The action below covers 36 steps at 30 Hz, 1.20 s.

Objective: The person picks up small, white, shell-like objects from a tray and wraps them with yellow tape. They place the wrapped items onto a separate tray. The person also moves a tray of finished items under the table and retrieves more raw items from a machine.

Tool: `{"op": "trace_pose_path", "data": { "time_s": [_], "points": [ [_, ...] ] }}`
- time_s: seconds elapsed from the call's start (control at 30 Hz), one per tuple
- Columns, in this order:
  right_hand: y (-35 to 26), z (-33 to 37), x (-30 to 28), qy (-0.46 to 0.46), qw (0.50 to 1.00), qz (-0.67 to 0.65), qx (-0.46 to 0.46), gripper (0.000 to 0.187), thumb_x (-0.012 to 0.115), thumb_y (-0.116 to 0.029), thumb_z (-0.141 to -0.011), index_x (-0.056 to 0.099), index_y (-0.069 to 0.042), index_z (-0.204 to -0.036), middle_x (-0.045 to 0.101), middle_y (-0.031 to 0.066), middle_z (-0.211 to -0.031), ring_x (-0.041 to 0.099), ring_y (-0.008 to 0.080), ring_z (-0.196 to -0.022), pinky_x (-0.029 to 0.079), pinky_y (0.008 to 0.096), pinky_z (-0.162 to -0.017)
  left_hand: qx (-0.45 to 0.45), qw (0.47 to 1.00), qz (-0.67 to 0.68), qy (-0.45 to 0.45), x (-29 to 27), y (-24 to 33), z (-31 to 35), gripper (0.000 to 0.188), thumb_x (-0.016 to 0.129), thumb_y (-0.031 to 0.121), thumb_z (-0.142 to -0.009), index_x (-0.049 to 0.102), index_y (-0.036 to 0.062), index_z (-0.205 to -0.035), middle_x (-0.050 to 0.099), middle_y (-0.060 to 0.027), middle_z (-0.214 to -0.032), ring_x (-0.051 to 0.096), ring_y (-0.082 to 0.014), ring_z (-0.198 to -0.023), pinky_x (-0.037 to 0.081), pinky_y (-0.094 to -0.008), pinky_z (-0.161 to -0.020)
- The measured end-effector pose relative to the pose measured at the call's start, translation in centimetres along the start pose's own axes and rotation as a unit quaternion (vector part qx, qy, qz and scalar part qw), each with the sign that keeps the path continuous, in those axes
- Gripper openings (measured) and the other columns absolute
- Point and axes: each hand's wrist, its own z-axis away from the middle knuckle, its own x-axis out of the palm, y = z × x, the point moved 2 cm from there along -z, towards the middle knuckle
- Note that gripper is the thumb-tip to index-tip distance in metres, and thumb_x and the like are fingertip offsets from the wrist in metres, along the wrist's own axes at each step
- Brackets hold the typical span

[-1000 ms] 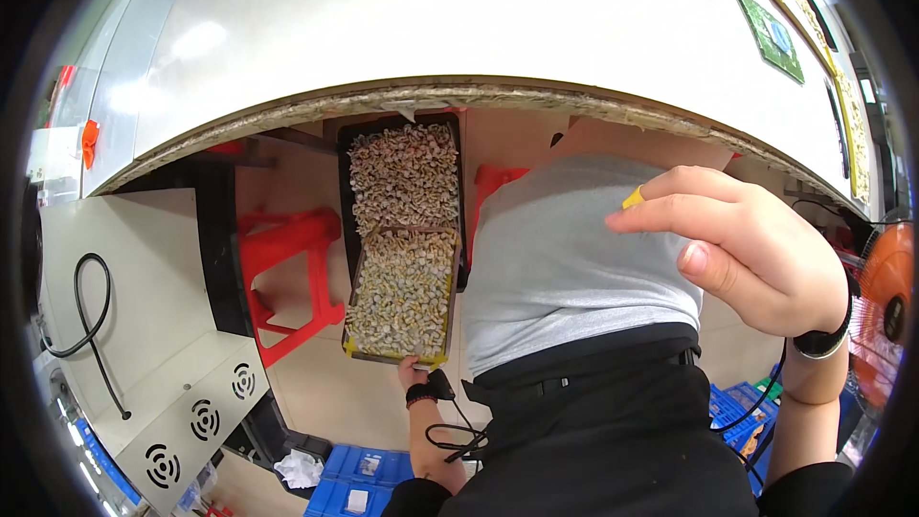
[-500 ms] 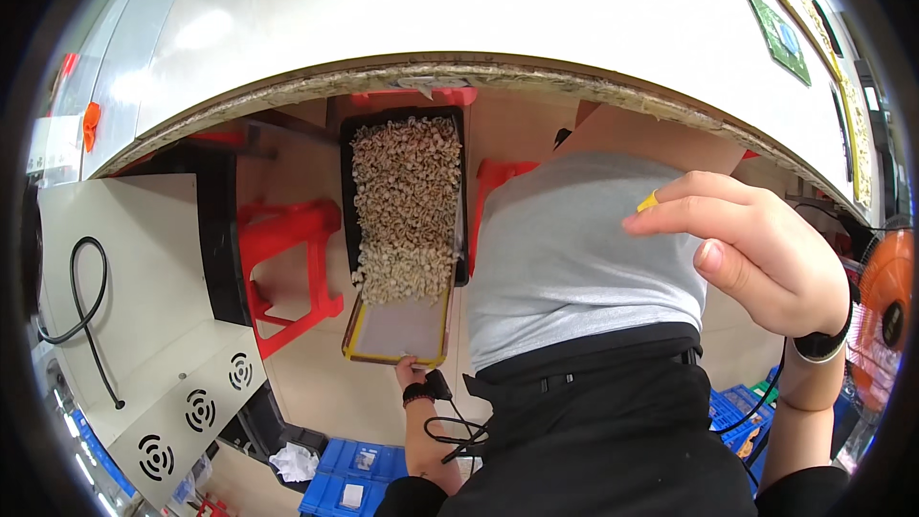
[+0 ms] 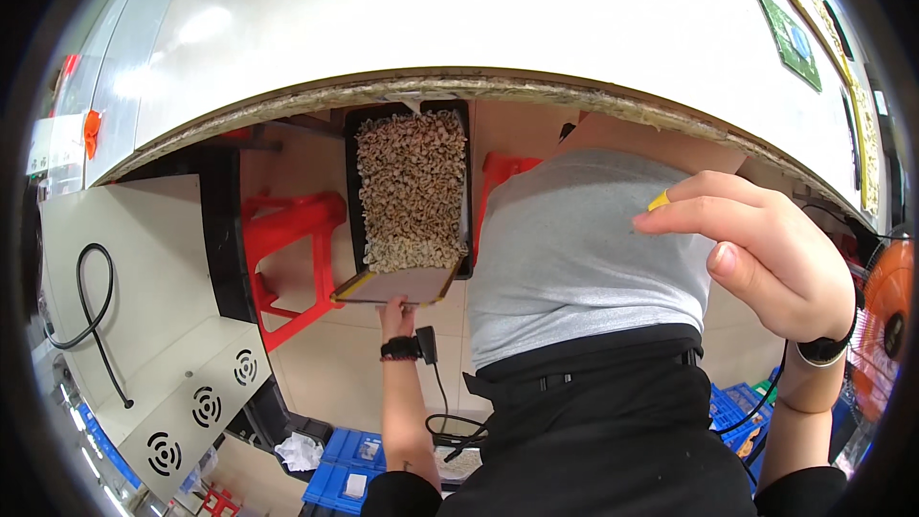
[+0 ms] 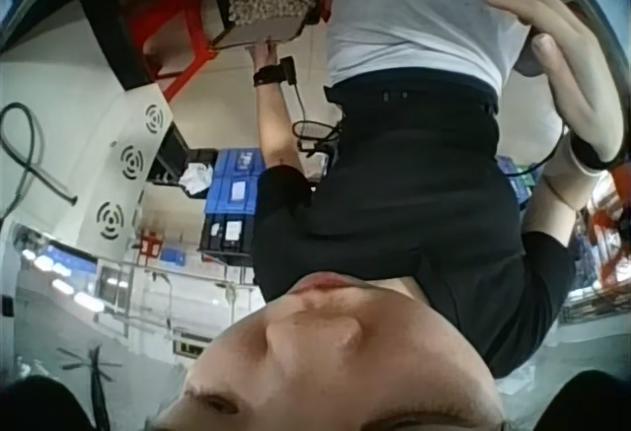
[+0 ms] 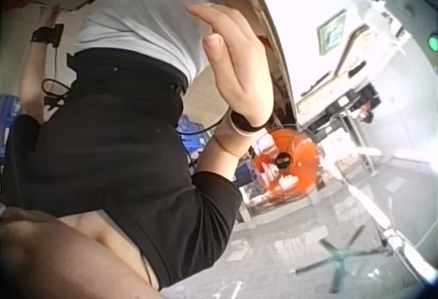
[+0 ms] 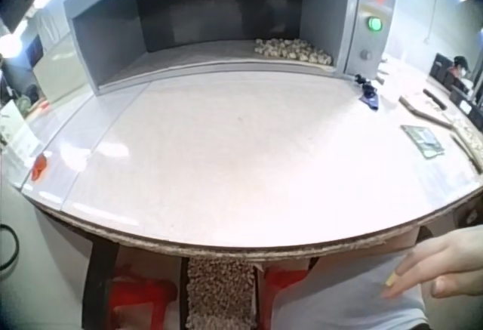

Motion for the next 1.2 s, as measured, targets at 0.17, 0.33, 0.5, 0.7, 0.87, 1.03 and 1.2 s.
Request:
{"op": "trace_pose_path", "data": {
  "time_s": [0.17,0.33,0.5,0.7,0.87,1.03,1.2],
  "points": [
    [-0.2,0.3,-0.5,0.008,1.0,-0.01,0.025,0.047,0.034,-0.032,-0.093,0.057,0.006,-0.109,0.056,0.0234,-0.1,0.057,0.034,-0.088,0.046,0.0351,-0.078,-0.053,0.995,-0.086,0.01,2.6,2.8,-2.0,0.008,0.055,-0.003,-0.071,0.05,0.0001,-0.077,0.049,-0.0089,-0.07,0.045,-0.018,-0.056,0.051,-0.0378,-0.06],
    [-0.8,0.3,-1.1,0.017,0.999,-0.002,0.044,0.054,0.031,-0.038,-0.096,0.057,0.008,-0.108,0.057,0.0228,-0.097,0.058,0.0323,-0.088,0.046,0.0356,-0.078,-0.142,0.982,-0.123,0.031,1.9,2.5,-2.9,0.004,0.051,0.0,-0.072,0.047,0.0016,-0.073,0.045,-0.0094,-0.067,0.043,-0.0204,-0.055,0.051,-0.0434,-0.062],
    [-0.3,0.5,-1.7,0.006,0.999,-0.008,0.049,0.058,0.029,-0.041,-0.097,0.056,0.009,-0.108,0.057,0.0227,-0.097,0.058,0.0325,-0.088,0.046,0.036,-0.078,-0.141,0.981,-0.098,0.089,-1.7,1.7,-3.5,0.023,0.047,-0.011,-0.066,0.045,-0.0072,-0.089,0.047,-0.0182,-0.075,0.048,-0.028,-0.061,0.047,-0.0606,-0.068],
    [-0.3,0.1,-2.1,0.001,0.999,-0.018,0.04,0.059,0.029,-0.042,-0.096,0.056,0.009,-0.108,0.059,0.0227,-0.095,0.059,0.033,-0.087,0.047,0.0362,-0.078,-0.116,0.975,-0.087,0.17,-3.6,0.7,-4.5,0.032,0.047,-0.01,-0.062,0.044,-0.0074,-0.093,0.049,-0.0195,-0.08,0.053,-0.0314,-0.067,0.048,-0.056,-0.061],
    [-0.1,-0.1,-2.3,-0.002,0.999,-0.02,0.033,0.06,0.03,-0.043,-0.096,0.056,0.009,-0.107,0.059,0.0228,-0.094,0.06,0.0333,-0.086,0.048,0.0365,-0.077,-0.052,0.974,-0.184,0.121,-4.4,0.9,-4.2,0.01,0.052,0.004,-0.07,0.05,-0.0018,-0.078,0.051,-0.0184,-0.068,0.05,-0.0315,-0.052,0.047,-0.0486,-0.052],
    [0.1,-0.1,-2.4,0.003,0.999,-0.032,0.039,0.061,0.029,-0.043,-0.096,0.057,0.009,-0.106,0.06,0.0232,-0.093,0.061,0.0339,-0.086,0.048,0.0368,-0.077,0.017,0.973,-0.226,0.043,-4.6,1.1,-3.2,0.028,0.05,-0.006,-0.062,0.046,-0.0064,-0.09,0.053,-0.0187,-0.082,0.057,-0.0325,-0.068,0.048,-0.0499,-0.058],
    [0.3,0.0,-2.5,0.01,0.998,-0.037,0.04,0.06,0.031,-0.044,-0.095,0.058,0.01,-0.104,0.06,0.0232,-0.091,0.062,0.0341,-0.083,0.049,0.0364,-0.075,-0.084,0.984,-0.083,0.13,-0.6,3.6,-0.7,0.037,0.045,-0.01,-0.06,0.045,-0.0076,-0.096,0.05,-0.0186,-0.091,0.055,-0.0348,-0.084,0.046,-0.0568,-0.068]
  ]
}}
